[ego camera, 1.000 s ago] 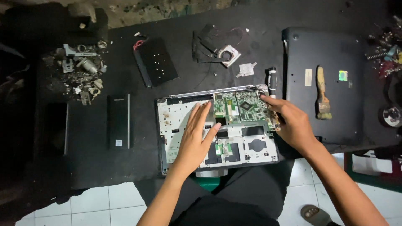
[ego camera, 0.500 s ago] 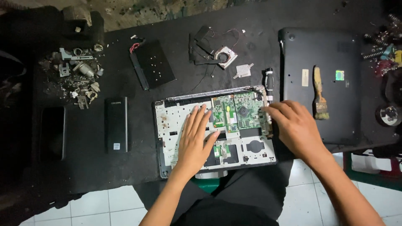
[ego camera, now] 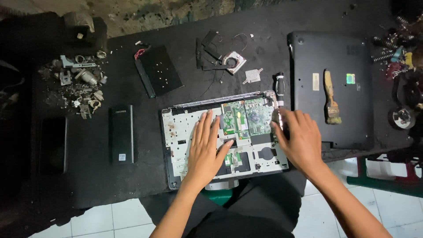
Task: A person is seen disassembling or reassembling a laptop, involving the removal of screws with a screwdriver, handling the motherboard, and cleaning parts with a brush.
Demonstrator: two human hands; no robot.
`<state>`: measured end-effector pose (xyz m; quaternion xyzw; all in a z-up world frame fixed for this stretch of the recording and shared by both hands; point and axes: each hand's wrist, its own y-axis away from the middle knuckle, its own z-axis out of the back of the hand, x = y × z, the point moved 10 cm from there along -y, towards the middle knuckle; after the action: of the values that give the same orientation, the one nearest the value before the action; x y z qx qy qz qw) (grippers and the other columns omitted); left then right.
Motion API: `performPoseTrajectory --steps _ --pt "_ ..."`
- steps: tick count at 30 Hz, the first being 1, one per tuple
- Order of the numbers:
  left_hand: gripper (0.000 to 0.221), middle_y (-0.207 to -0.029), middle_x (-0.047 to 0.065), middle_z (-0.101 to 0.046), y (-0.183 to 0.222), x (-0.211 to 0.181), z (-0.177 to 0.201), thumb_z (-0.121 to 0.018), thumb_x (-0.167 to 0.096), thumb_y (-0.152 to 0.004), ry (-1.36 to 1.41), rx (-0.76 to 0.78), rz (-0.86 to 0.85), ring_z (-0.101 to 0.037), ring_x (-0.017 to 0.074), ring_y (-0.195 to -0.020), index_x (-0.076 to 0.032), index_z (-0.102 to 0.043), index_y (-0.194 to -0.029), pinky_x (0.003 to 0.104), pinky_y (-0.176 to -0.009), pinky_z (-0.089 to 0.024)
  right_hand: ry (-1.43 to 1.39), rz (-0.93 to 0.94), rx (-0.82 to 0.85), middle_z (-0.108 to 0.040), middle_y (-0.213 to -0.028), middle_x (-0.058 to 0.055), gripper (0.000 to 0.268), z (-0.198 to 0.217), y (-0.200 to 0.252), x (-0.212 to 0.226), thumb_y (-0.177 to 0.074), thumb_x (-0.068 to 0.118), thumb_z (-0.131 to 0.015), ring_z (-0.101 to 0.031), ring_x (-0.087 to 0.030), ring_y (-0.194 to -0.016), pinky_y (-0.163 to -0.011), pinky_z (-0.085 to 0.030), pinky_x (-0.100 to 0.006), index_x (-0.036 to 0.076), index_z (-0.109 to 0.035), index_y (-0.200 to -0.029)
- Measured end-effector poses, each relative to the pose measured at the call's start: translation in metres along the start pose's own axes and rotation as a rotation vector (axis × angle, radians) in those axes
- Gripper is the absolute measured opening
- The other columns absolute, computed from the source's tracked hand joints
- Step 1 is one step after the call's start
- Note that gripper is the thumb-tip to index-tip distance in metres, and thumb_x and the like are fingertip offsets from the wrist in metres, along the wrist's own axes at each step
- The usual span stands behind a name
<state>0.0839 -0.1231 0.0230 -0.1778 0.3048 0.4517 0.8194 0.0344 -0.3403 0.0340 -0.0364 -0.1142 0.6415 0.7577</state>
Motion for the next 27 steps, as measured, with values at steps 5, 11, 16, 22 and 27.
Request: performPoseTrajectory --steps 5,11,16,22,27 --pt "0.067 -0.166 0.026 -0.02 0.0 -0.002 0.002 -0.056 -0.038 -0.104 -0.015 -0.013 -0.021 -0.012 0.0397 -0.155 0.001 -0.036 -0.155 0.051 -0.125 -0.006 0.053 0.058 -0.038 -0.067 -0.093 -0.003 0.025 0.0 -0.005 0.002 -0.096 0.031 -0.073 -0.064 -0.024 -0.09 -0.071 -0.047 -0.035 0.017 -0.075 -0.117" --pt "0.064 -0.164 0.028 -0.023 0.0 -0.004 0.004 -0.056 -0.036 -0.104 0.014 -0.014 -0.022 -0.014 0.042 -0.155 0.002 -0.04 -0.153 0.053 -0.125 -0.008 -0.094 0.053 -0.127 -0.066 -0.096 -0.004 0.016 0.002 -0.041 -0.004 -0.1 0.029 -0.076 -0.063 -0.028 -0.091 -0.074 -0.045 -0.037 0.016 -0.075 -0.109" --pt "0.065 -0.164 0.028 -0.024 0.0 0.0 0.004 -0.056 -0.038 -0.103 0.058 -0.019 -0.011 -0.014 0.0422 -0.155 0.001 -0.04 -0.153 0.054 -0.125 -0.008 -0.24 0.019 -0.167 -0.064 -0.094 0.0 0.005 -0.011 -0.056 -0.004 -0.098 0.016 -0.079 -0.062 -0.023 -0.09 -0.078 -0.045 -0.035 0.017 -0.077 -0.103" --pt "0.041 -0.156 0.027 -0.036 -0.015 -0.021 0.032 -0.06 -0.019 -0.102 0.351 -0.138 0.014 -0.031 0.05 -0.146 -0.003 -0.057 -0.14 0.063 -0.116 -0.027 -0.289 0.007 -0.228 -0.062 -0.093 -0.001 0.011 -0.005 -0.052 0.007 -0.093 0.005 -0.08 -0.063 -0.025 -0.088 -0.073 -0.051 -0.037 0.012 -0.076 -0.1" --pt "0.021 -0.12 -0.004 -0.062 -0.09 -0.022 -0.001 -0.059 -0.033 -0.103 0.18 -0.167 -0.174 -0.061 0.0251 -0.115 -0.025 -0.072 -0.118 0.049 -0.098 -0.046 -0.283 0.023 -0.274 -0.06 -0.095 -0.001 0.009 -0.002 -0.048 0.011 -0.097 0.005 -0.078 -0.061 -0.023 -0.087 -0.072 -0.051 -0.036 0.012 -0.075 -0.101"
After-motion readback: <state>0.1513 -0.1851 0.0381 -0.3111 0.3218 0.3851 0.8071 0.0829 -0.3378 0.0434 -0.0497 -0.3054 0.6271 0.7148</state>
